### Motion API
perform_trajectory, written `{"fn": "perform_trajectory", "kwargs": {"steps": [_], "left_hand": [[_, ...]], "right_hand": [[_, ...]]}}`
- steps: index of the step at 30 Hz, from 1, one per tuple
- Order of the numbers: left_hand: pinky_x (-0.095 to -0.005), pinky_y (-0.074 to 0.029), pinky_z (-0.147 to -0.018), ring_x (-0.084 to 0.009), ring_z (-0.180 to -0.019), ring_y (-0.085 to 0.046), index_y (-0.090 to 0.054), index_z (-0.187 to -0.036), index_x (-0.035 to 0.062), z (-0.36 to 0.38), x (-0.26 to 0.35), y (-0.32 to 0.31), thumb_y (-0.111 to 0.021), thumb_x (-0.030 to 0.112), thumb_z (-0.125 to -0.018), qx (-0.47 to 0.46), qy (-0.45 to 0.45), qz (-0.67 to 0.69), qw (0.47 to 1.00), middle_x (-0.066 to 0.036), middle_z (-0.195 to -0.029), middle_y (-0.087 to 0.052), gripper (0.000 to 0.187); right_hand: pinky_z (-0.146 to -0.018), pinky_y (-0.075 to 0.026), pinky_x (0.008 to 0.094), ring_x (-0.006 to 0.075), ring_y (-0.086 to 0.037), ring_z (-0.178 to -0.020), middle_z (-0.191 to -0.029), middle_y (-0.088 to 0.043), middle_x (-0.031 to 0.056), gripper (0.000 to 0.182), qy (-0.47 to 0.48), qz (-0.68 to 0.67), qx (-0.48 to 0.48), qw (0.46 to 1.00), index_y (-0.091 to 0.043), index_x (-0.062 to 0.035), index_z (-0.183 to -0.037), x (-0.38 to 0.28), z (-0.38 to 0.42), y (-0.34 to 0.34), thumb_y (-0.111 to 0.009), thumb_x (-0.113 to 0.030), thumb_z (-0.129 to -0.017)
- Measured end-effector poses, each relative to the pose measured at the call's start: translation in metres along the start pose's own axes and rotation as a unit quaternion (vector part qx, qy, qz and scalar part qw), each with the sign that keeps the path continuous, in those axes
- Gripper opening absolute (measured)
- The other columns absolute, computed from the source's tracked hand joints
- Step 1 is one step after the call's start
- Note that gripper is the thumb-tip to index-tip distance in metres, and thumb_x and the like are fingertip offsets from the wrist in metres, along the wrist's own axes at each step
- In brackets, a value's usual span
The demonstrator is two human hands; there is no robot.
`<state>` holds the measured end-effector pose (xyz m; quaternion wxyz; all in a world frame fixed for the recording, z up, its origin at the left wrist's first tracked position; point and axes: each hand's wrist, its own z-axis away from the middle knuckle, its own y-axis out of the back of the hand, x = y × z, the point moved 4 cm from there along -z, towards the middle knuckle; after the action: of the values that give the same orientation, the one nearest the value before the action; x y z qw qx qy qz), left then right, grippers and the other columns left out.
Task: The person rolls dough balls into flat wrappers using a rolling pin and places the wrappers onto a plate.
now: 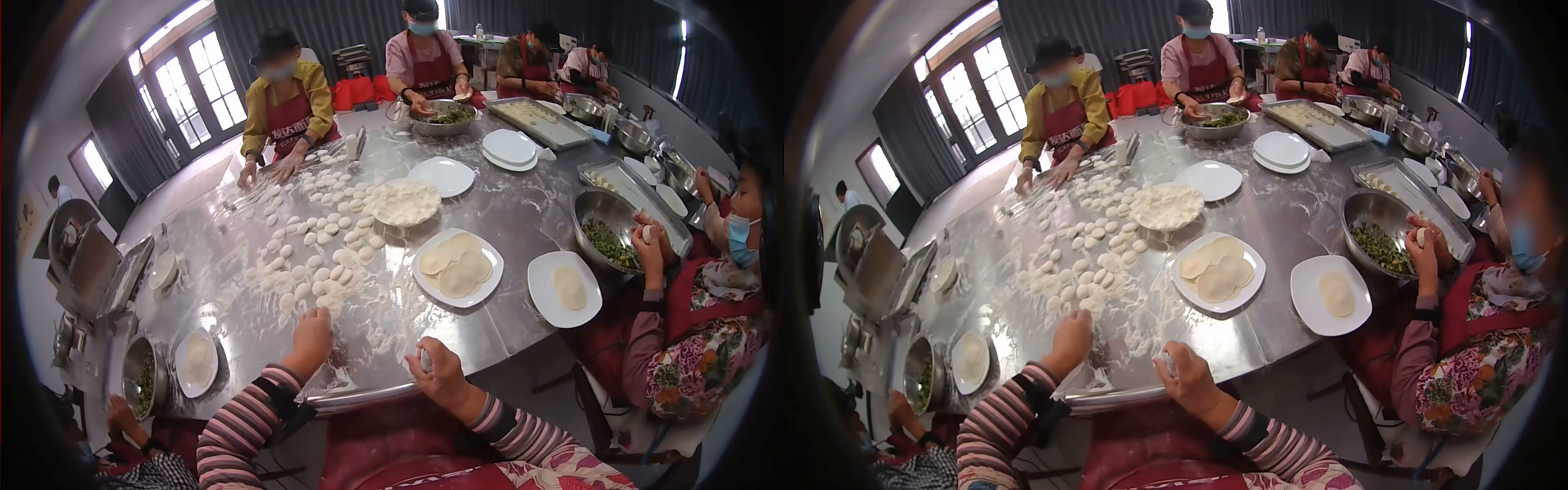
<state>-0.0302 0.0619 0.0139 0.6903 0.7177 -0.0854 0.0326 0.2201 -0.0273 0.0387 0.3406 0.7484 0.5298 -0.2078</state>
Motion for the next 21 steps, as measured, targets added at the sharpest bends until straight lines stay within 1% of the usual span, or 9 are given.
{"fn": "perform_trajectory", "kwargs": {"steps": [4, 6, 8, 12, 15, 16, 18, 19, 21], "left_hand": [[-0.0426, -0.047, -0.079, -0.0378, -0.096, -0.055, -0.056, -0.093, 0.0004, -0.001, -0.009, -0.001, -0.062, 0.008, -0.069, 0.059, -0.060, 0.023, 0.996, -0.021, -0.095, -0.059, 0.026], [-0.0431, -0.048, -0.073, -0.0373, -0.085, -0.059, -0.060, -0.080, 0.0018, -0.011, -0.014, -0.001, -0.068, 0.018, -0.063, -0.034, -0.025, 0.077, 0.996, -0.020, -0.084, -0.062, 0.025], [-0.0416, -0.050, -0.064, -0.0334, -0.069, -0.062, -0.061, -0.075, 0.0016, -0.007, -0.005, 0.002, -0.071, 0.028, -0.058, -0.056, -0.051, 0.107, 0.991, -0.018, -0.073, -0.062, 0.033], [-0.0340, -0.049, -0.056, -0.0185, -0.061, -0.062, -0.064, -0.075, -0.0010, 0.017, 0.023, -0.016, -0.070, 0.021, -0.063, -0.166, -0.040, 0.427, 0.888, -0.015, -0.064, -0.062, 0.026], [-0.0339, -0.050, -0.058, -0.0193, -0.063, -0.063, -0.066, -0.076, 0.0012, 0.028, 0.020, -0.018, -0.065, 0.016, -0.066, -0.194, 0.012, 0.450, 0.872, -0.014, -0.066, -0.064, 0.017], [-0.0339, -0.050, -0.058, -0.0193, -0.063, -0.063, -0.066, -0.076, 0.0012, 0.030, 0.020, -0.015, -0.065, 0.016, -0.066, -0.188, 0.017, 0.452, 0.872, -0.014, -0.066, -0.064, 0.017], [-0.0341, -0.050, -0.061, -0.0217, -0.064, -0.063, -0.068, -0.077, 0.0044, 0.035, 0.024, -0.007, -0.064, 0.014, -0.068, -0.147, -0.026, 0.360, 0.921, -0.012, -0.069, -0.065, 0.015], [-0.0304, -0.047, -0.059, -0.0160, -0.062, -0.060, -0.066, -0.080, 0.0008, 0.035, 0.028, -0.003, -0.061, 0.011, -0.072, -0.157, -0.044, 0.347, 0.924, -0.009, -0.068, -0.064, 0.014], [-0.0316, -0.047, -0.059, -0.0175, -0.062, -0.060, -0.066, -0.080, 0.0011, 0.028, 0.037, -0.011, -0.061, 0.012, -0.071, -0.142, -0.071, 0.349, 0.924, -0.011, -0.068, -0.064, 0.015]], "right_hand": [[-0.052, -0.045, 0.0381, 0.0347, -0.056, -0.060, -0.074, -0.053, 0.0179, 0.033, -0.016, 0.018, -0.012, 1.000, -0.046, -0.0012, -0.099, -0.001, 0.003, -0.002, -0.068, 0.000, -0.074], [-0.052, -0.045, 0.0374, 0.0340, -0.056, -0.059, -0.074, -0.053, 0.0177, 0.034, -0.009, 0.040, 0.005, 0.999, -0.047, -0.0013, -0.099, -0.001, 0.008, -0.001, -0.069, -0.001, -0.073], [-0.053, -0.046, 0.0370, 0.0336, -0.057, -0.060, -0.074, -0.054, 0.0170, 0.035, -0.024, 0.035, -0.016, 0.999, -0.047, -0.0011, -0.100, -0.002, 0.013, -0.001, -0.070, -0.002, -0.073], [-0.052, -0.046, 0.0353, 0.0282, -0.057, -0.057, -0.069, -0.054, 0.0130, 0.035, -0.049, 0.048, -0.006, 0.998, -0.047, -0.0049, -0.101, -0.004, 0.006, -0.003, -0.069, -0.001, -0.074], [-0.052, -0.045, 0.0350, 0.0268, -0.056, -0.056, -0.068, -0.053, 0.0122, 0.033, -0.045, 0.023, -0.035, 0.998, -0.047, -0.0052, -0.100, -0.003, -0.017, -0.010, -0.068, -0.001, -0.074], [-0.051, -0.045, 0.0352, 0.0277, -0.056, -0.056, -0.069, -0.053, 0.0127, 0.032, -0.006, 0.034, -0.022, 0.999, -0.047, -0.0051, -0.099, -0.008, -0.028, -0.014, -0.068, -0.002, -0.075], [-0.051, -0.044, 0.0355, 0.0286, -0.056, -0.056, -0.070, -0.054, 0.0133, 0.030, 0.030, 0.042, -0.011, 0.999, -0.047, -0.0050, -0.099, -0.006, -0.047, -0.026, -0.067, -0.002, -0.076], [-0.051, -0.045, 0.0354, 0.0294, -0.057, -0.056, -0.070, -0.054, 0.0138, 0.029, 0.063, 0.072, 0.000, 0.995, -0.048, -0.0047, -0.098, 0.007, -0.056, -0.037, -0.067, -0.003, -0.076], [-0.051, -0.045, 0.0354, 0.0302, -0.057, -0.056, -0.071, -0.055, 0.0143, 0.027, 0.095, 0.105, 0.012, 0.990, -0.048, -0.0044, -0.098, 0.018, -0.056, -0.043, -0.066, -0.004, -0.077]]}}
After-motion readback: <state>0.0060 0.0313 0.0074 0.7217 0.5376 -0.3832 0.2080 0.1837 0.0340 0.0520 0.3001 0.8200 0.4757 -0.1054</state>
